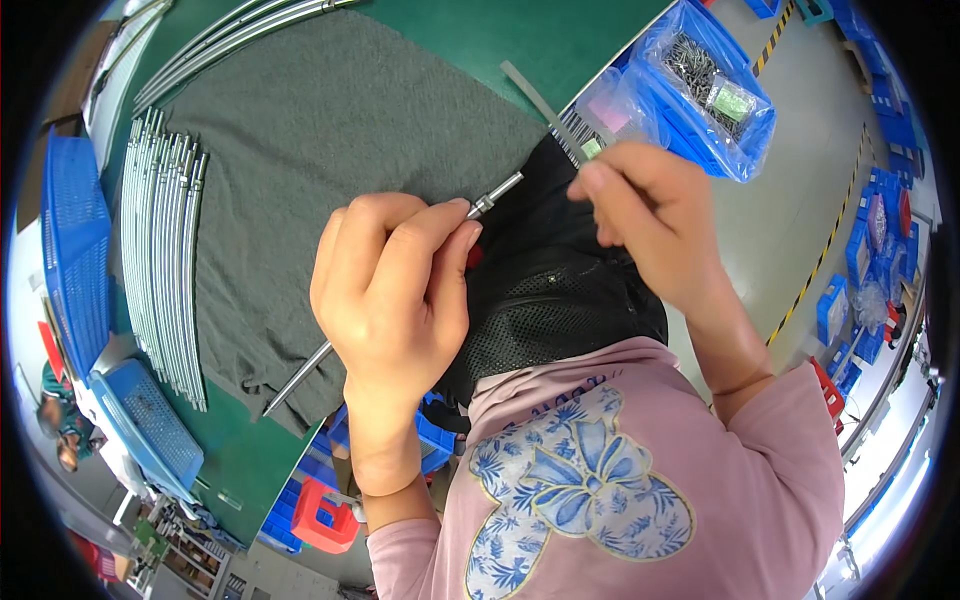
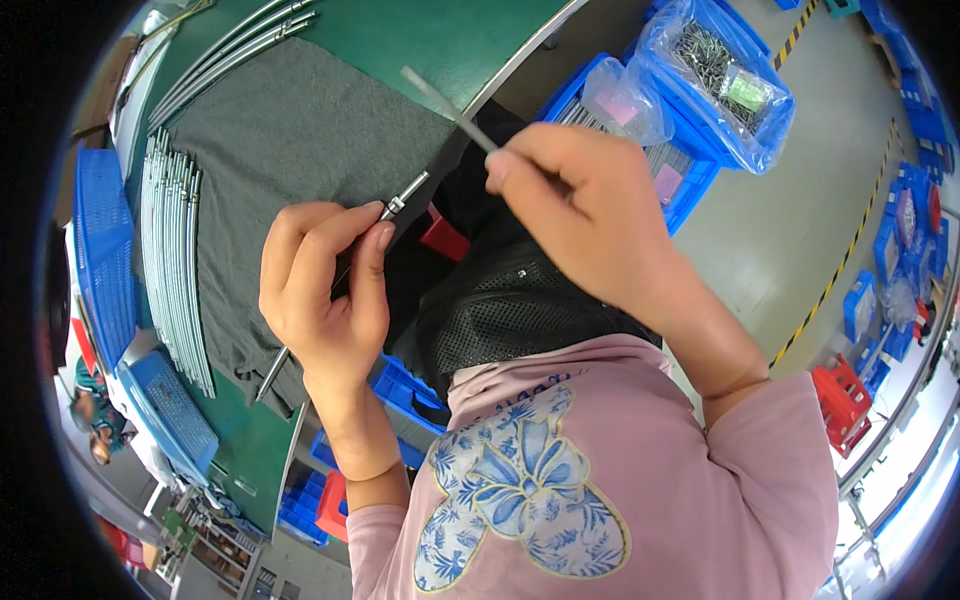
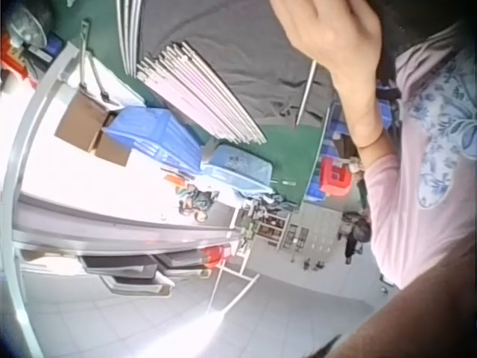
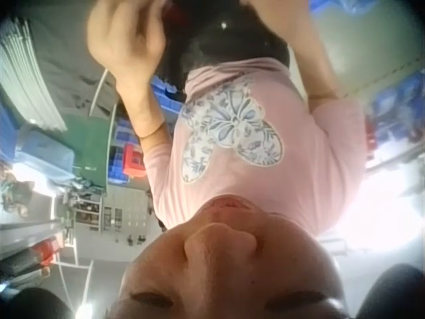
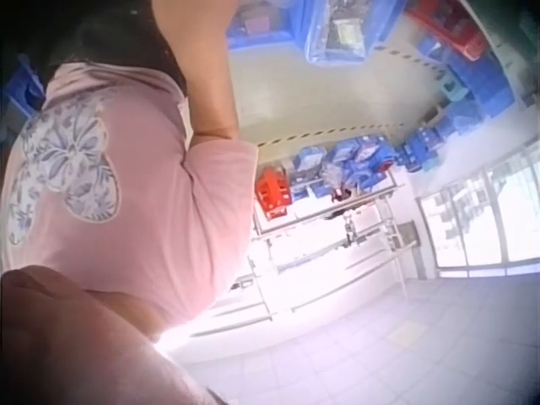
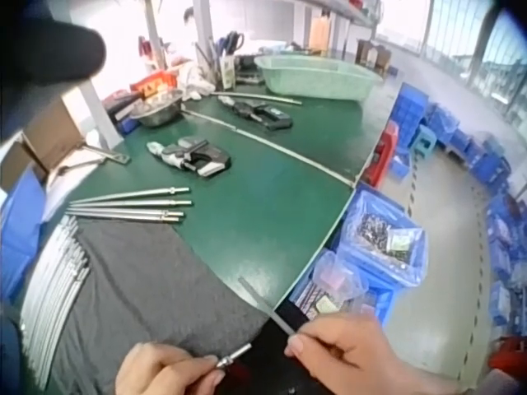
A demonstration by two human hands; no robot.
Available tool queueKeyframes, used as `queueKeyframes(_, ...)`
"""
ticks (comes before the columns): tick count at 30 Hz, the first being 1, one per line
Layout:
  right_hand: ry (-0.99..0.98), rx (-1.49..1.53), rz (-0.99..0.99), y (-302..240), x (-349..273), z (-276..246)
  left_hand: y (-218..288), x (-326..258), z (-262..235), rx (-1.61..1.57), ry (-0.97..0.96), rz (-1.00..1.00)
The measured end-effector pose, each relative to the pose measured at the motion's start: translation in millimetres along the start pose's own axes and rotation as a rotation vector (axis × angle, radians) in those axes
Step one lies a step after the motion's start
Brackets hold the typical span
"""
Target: Filing the ends of thin metal rods to remove burrs or sharpen them at a factory workbench.
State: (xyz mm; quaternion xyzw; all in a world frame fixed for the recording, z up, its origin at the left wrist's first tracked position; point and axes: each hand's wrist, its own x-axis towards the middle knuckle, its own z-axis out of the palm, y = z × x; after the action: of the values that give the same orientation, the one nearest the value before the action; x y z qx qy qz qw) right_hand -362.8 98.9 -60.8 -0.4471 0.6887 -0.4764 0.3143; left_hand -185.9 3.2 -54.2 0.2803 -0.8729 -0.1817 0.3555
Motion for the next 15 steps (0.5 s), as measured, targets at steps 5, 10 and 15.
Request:
queueKeyframes(5,-0.121,0.133,-0.059,-11.7,-19.2,8.9,1.9,-1.3,1.5,-0.045,0.035,-0.041)
queueKeyframes(10,-0.118,-0.064,0.01,-18.8,-27.9,9.5,3.4,-1.9,1.3,-0.045,0.038,-0.072)
queueKeyframes(15,-0.112,-0.173,-0.314,-10.9,-30.8,13.7,2.3,-2.1,1.5,-0.033,0.037,-0.055)
